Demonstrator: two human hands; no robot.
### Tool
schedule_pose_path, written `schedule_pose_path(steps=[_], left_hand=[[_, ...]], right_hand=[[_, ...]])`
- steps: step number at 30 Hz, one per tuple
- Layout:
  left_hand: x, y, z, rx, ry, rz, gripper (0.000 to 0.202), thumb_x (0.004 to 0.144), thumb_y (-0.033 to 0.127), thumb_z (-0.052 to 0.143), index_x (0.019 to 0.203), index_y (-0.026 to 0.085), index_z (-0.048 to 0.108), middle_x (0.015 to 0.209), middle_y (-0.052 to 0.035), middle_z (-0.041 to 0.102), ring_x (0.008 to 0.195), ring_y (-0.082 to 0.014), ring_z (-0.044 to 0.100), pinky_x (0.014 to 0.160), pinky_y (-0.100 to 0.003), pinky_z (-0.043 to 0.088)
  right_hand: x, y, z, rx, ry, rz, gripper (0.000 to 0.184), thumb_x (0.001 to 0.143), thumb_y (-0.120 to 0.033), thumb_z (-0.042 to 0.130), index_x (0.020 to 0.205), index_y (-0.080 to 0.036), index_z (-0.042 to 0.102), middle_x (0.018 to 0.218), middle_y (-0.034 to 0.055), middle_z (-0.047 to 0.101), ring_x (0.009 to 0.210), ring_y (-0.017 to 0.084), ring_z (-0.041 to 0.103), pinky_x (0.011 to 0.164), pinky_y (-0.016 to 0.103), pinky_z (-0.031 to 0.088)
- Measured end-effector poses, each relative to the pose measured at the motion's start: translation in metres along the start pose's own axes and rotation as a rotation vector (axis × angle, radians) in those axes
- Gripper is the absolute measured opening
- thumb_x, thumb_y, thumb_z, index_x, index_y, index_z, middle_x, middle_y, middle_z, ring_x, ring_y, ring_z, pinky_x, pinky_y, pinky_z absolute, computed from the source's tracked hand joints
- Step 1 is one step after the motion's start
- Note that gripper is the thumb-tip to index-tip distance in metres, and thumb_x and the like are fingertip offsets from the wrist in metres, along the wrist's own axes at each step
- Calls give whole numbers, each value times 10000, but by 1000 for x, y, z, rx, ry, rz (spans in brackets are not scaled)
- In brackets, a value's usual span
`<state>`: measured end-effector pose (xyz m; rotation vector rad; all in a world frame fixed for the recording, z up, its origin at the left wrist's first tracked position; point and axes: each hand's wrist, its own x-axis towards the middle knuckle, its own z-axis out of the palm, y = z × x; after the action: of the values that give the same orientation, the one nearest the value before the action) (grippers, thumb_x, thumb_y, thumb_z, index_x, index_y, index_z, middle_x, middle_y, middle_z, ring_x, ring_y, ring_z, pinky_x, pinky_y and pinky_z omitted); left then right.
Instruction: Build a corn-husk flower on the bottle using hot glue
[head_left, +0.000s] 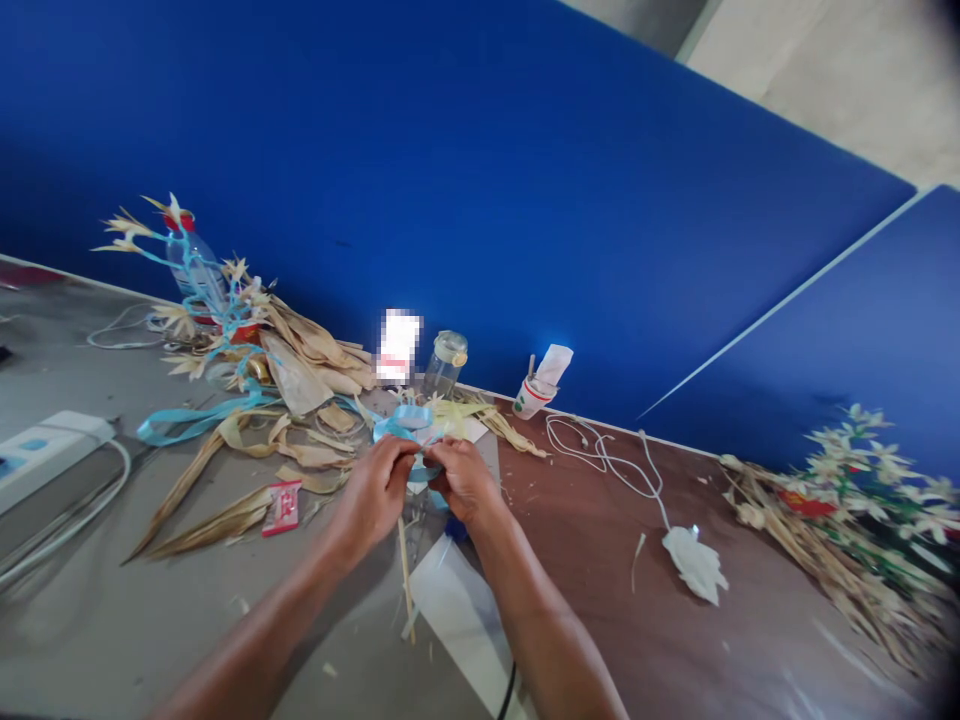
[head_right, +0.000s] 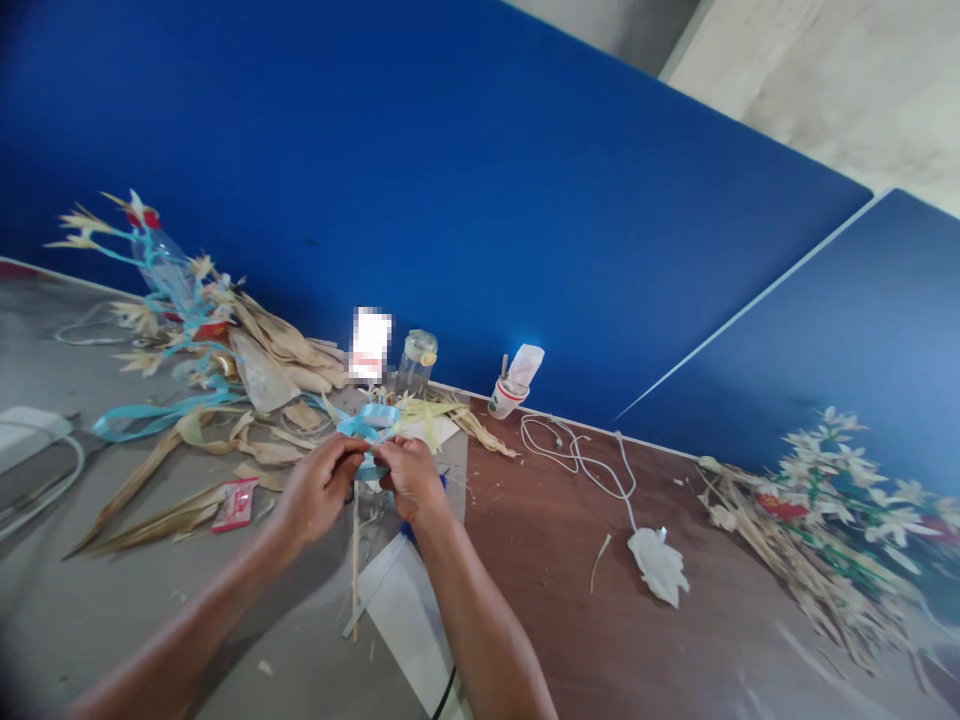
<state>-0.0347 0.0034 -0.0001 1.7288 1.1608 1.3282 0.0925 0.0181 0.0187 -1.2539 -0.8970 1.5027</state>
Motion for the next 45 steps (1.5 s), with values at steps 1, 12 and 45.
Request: schedule_pose_path(steps=[1, 12, 45], left_hand=[[1, 0, -1, -63, -44, -75, 172, 824, 265, 490, 850, 175, 634, 783, -55, 633, 735, -189, 576, 702, -313, 431], [4, 8, -7, -665, -246, -526, 309, 663, 411, 708, 680, 132, 576, 572, 36, 512, 436, -52, 423, 462, -201, 321], [3, -2, 3, -361, -37, -461, 241, 705, 373, 638, 697, 139, 583, 547, 39, 502, 413, -67, 385, 410, -201, 272]], right_hand=[[0, 0, -1, -3, -1, -11, 129, 530, -254, 574, 558, -193, 464, 508, -66, 411, 439, 65, 347, 390, 180, 227], [0, -1, -6, -119, -50, -59, 126, 557, -253, 564, 575, -188, 458, 502, -75, 430, 460, 69, 403, 458, 192, 315], [-6, -2, -6, -628, 9, -423, 93, 724, -239, 544, 668, -182, 591, 639, -9, 592, 613, 129, 527, 598, 236, 394]])
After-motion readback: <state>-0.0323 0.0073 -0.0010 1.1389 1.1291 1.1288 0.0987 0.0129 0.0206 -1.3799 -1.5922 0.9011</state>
